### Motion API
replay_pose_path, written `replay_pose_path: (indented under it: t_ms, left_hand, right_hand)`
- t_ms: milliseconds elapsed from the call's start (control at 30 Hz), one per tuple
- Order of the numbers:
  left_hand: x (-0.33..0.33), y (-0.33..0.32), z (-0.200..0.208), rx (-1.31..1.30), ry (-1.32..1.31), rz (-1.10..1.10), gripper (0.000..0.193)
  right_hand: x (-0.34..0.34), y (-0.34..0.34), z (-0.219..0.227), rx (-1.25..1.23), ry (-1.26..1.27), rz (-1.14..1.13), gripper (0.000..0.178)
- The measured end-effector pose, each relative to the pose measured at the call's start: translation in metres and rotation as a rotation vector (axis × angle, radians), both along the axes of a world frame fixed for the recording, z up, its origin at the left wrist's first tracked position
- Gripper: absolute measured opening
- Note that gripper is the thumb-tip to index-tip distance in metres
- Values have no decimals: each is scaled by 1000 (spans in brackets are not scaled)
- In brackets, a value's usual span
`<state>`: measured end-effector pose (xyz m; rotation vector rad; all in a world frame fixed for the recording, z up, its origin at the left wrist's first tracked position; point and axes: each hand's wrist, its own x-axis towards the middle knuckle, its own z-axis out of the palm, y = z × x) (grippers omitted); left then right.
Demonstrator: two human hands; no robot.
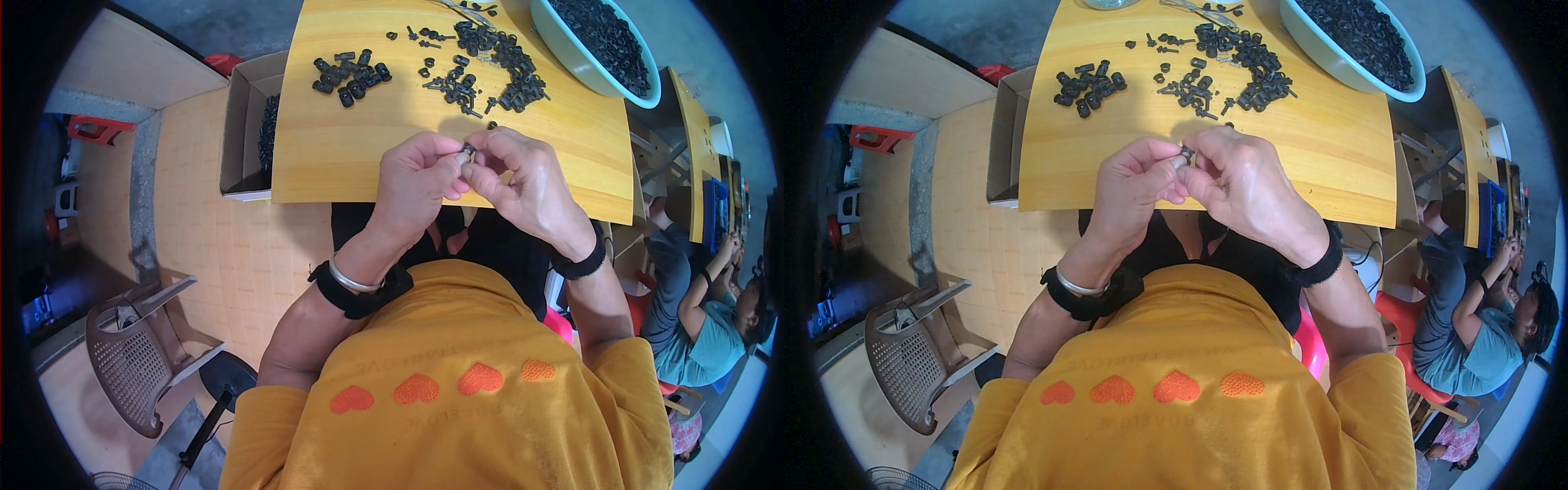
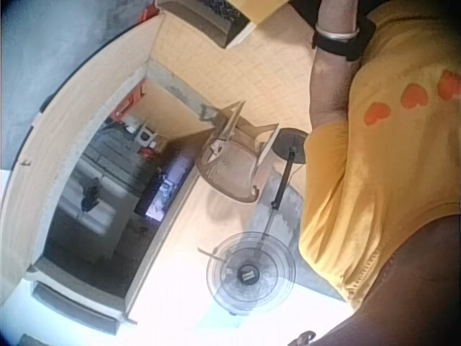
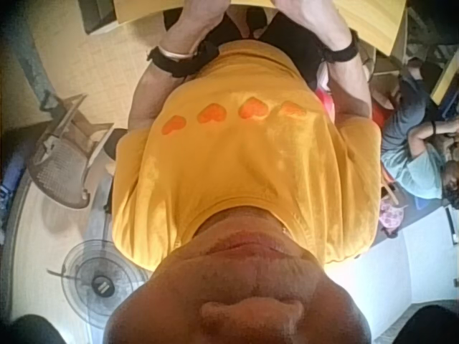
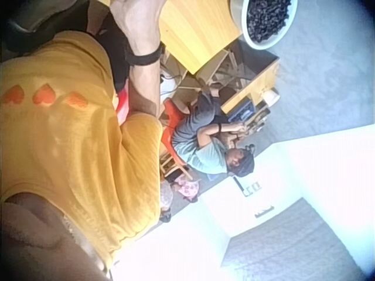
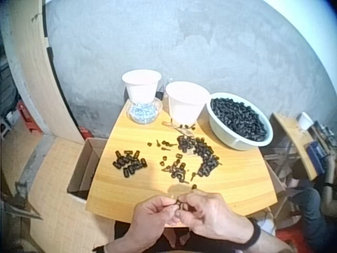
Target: Assembling small black plastic components by hand.
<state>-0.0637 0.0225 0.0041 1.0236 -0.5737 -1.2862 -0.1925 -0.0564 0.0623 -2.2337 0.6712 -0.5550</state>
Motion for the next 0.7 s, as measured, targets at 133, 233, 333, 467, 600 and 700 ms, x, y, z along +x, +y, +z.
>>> replay_pose_path:
  t_ms: [133,233,333,467,600,700]
  left_hand:
    - [-2,-1,2,0,43,5,11]
    - [-1,-1,0,24,33,6,11]
    - [-2,-1,-1,50,13,9,11]
    - [-4,-1,1,89,31,43,7]
    - [-3,0,0,101,24,38,7]
    - [-1,1,3,109,23,-10,11]
  right_hand:
    - [-2,2,-3,-9,52,-4,12]
    - [-1,3,-6,-42,45,-14,14]
    - [0,4,-9,-111,59,-4,19]
    - [0,5,-13,-218,77,12,25]
    - [1,7,-13,-272,107,35,27]
    - [1,8,-19,-300,92,34,28]
